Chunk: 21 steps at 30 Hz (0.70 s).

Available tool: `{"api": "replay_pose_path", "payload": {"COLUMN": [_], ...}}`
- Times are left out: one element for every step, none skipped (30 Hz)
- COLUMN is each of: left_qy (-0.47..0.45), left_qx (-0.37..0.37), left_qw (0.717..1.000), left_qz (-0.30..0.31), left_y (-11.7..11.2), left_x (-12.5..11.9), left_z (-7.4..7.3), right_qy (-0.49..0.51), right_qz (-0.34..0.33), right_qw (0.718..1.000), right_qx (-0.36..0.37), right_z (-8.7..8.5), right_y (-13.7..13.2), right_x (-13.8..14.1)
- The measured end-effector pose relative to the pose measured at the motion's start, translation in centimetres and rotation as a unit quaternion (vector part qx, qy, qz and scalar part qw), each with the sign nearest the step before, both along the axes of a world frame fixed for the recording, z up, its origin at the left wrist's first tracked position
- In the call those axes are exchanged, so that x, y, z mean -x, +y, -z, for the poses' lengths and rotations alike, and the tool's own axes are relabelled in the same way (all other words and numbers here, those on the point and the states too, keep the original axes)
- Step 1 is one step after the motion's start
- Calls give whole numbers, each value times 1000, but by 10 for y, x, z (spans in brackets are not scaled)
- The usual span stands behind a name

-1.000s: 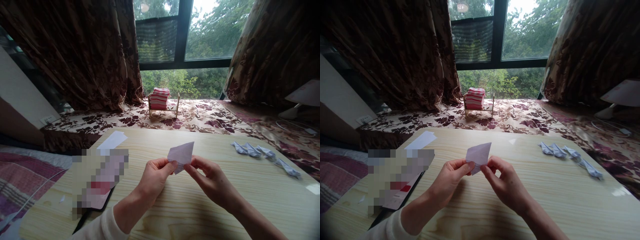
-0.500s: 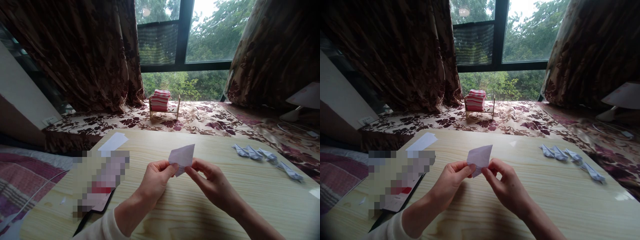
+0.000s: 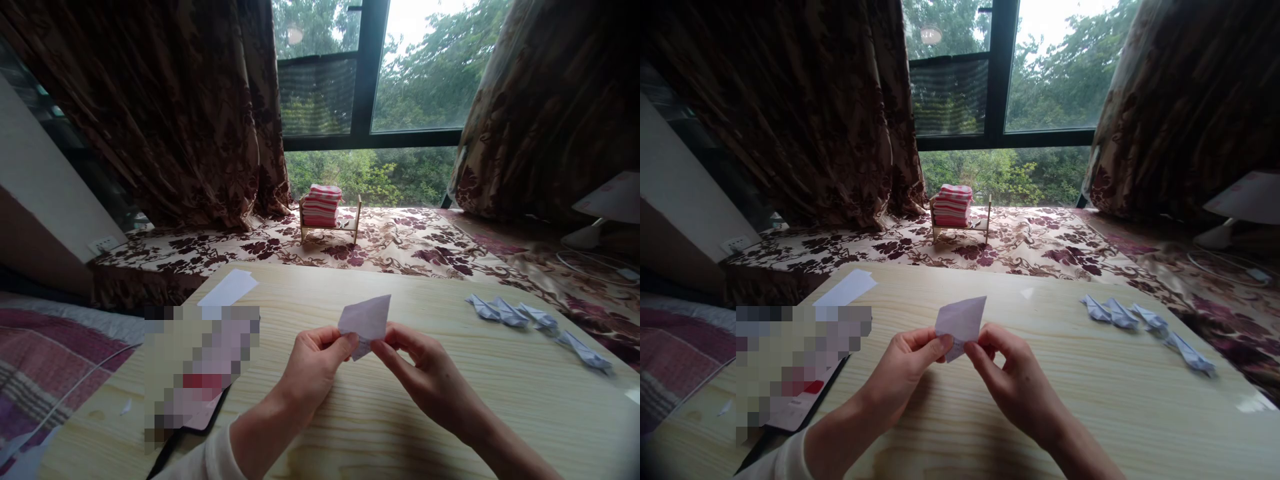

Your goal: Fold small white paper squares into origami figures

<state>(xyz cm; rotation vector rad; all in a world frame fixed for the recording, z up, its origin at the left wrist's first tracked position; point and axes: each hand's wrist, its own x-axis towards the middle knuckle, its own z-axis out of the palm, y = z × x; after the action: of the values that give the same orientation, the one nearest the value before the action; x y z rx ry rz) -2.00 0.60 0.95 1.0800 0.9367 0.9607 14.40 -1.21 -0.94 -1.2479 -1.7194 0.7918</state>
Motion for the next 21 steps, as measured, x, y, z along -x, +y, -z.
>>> {"api": "replay_pose_path", "payload": {"left_qy": [1,4,7,9,10,10,10,8,7,7,7,7,7,6,5,4,2,1,0,0,0], "left_qx": [0,1,2,2,3,3,3,3,2,3,3,4,4,4,4,3,3,3,3,2,2], "left_qw": [1000,1000,1000,1000,1000,1000,1000,1000,1000,1000,1000,1000,1000,1000,1000,1000,1000,1000,1000,1000,1000], "left_qz": [0,-1,-2,-3,-5,-6,-7,-7,-7,-7,-6,-7,-7,-8,-7,-6,-6,-5,-5,-6,-7], "left_y": [0,0,1,1,1,2,2,2,2,2,1,1,1,0,0,0,0,0,0,0,-1], "left_x": [0,0,0,0,0,1,1,1,2,2,2,2,1,1,1,1,1,1,1,1,1], "left_z": [0,0,0,1,1,1,2,2,2,2,2,2,2,1,1,1,1,1,1,0,0], "right_qy": [0,1,1,2,3,3,3,2,1,0,-2,-4,-5,-6,-6,-6,-5,-4,-3,-3,-3], "right_qz": [0,0,-1,-1,-2,-1,0,1,3,5,5,5,4,5,4,4,4,3,2,2,3], "right_qw": [1000,1000,1000,1000,1000,1000,1000,1000,1000,1000,1000,1000,1000,1000,1000,1000,1000,1000,1000,1000,1000], "right_qx": [0,0,0,1,1,1,0,-1,-2,-4,-5,-5,-6,-7,-9,-11,-13,-15,-17,-19,-22], "right_z": [0,0,0,0,0,-1,-1,-1,-1,-1,-1,-1,-1,-1,-1,-1,-1,-1,-1,-1,-1], "right_y": [0,0,0,0,0,0,0,0,0,0,-1,0,0,0,0,0,0,0,0,0,0], "right_x": [0,0,0,0,0,0,0,0,0,0,0,0,0,0,0,0,1,1,1,1,1]}}
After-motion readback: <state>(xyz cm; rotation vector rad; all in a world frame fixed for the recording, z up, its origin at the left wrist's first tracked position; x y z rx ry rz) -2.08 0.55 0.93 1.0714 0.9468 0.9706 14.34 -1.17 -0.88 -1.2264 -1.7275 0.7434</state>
